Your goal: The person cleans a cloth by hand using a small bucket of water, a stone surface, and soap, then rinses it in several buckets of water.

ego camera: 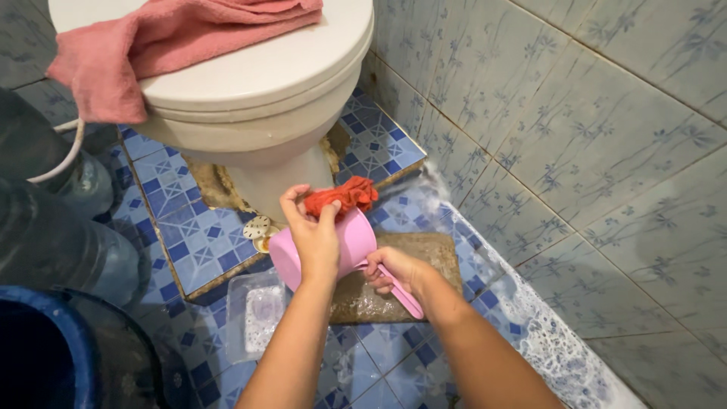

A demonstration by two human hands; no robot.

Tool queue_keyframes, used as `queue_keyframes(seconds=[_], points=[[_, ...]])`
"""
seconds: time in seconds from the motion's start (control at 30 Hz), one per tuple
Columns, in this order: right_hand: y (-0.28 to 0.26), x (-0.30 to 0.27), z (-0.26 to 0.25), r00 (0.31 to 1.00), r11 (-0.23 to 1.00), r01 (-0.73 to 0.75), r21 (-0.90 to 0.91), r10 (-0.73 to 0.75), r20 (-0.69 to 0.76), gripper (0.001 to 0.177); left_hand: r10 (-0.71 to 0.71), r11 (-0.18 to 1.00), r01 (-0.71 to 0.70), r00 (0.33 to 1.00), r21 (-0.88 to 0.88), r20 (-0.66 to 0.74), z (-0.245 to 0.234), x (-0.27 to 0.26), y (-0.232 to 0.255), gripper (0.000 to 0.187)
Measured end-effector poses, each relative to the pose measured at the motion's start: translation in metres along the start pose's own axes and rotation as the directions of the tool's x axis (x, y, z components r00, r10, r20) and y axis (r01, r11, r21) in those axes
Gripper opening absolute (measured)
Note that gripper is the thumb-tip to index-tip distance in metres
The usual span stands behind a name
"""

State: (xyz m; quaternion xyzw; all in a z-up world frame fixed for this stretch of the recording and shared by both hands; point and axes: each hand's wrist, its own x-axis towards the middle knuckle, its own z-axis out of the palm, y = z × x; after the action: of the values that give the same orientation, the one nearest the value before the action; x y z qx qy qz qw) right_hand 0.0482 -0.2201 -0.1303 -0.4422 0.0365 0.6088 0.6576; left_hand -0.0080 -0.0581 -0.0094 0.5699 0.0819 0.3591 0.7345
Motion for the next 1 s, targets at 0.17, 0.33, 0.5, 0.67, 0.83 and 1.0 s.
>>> queue_keyframes(seconds=[0.17,0.33,0.5,0.67,0.83,1.0], points=[[0.004,-0.002,0.001,0.999,1.000,-0.025,0.002,0.025,-0.025,0.015,-0.101,0.993,0.096,0.992,-0.068,-0.074,0.002,0.004,0.003,0.047],[-0.011,-0.016,0.014,0.937,0.844,0.107,-0.525,-0.262,-0.231,0.010,-0.165,0.984,0.154,0.979,-0.092,-0.123,-0.007,0.007,-0.002,0.045],[-0.027,-0.024,0.039,0.725,0.101,-0.050,-0.994,-0.680,-0.106,0.017,-0.147,0.983,0.165,0.968,0.077,-0.206,-0.015,0.011,-0.007,0.043],[-0.027,-0.059,0.072,0.700,-0.139,-0.279,-0.950,-0.707,-0.102,0.029,-0.157,0.956,0.208,0.958,0.206,-0.242,-0.014,0.000,-0.002,0.040],[-0.009,-0.063,0.060,0.701,-0.148,-0.315,-0.938,-0.702,-0.125,0.027,-0.097,0.939,0.156,0.975,0.308,-0.199,-0.013,-0.001,0.007,0.035],[0.003,-0.072,0.057,0.741,-0.124,-0.409,-0.904,-0.623,-0.249,0.064,-0.074,0.946,0.116,0.987,0.304,-0.146,-0.007,-0.003,0.022,0.033]])
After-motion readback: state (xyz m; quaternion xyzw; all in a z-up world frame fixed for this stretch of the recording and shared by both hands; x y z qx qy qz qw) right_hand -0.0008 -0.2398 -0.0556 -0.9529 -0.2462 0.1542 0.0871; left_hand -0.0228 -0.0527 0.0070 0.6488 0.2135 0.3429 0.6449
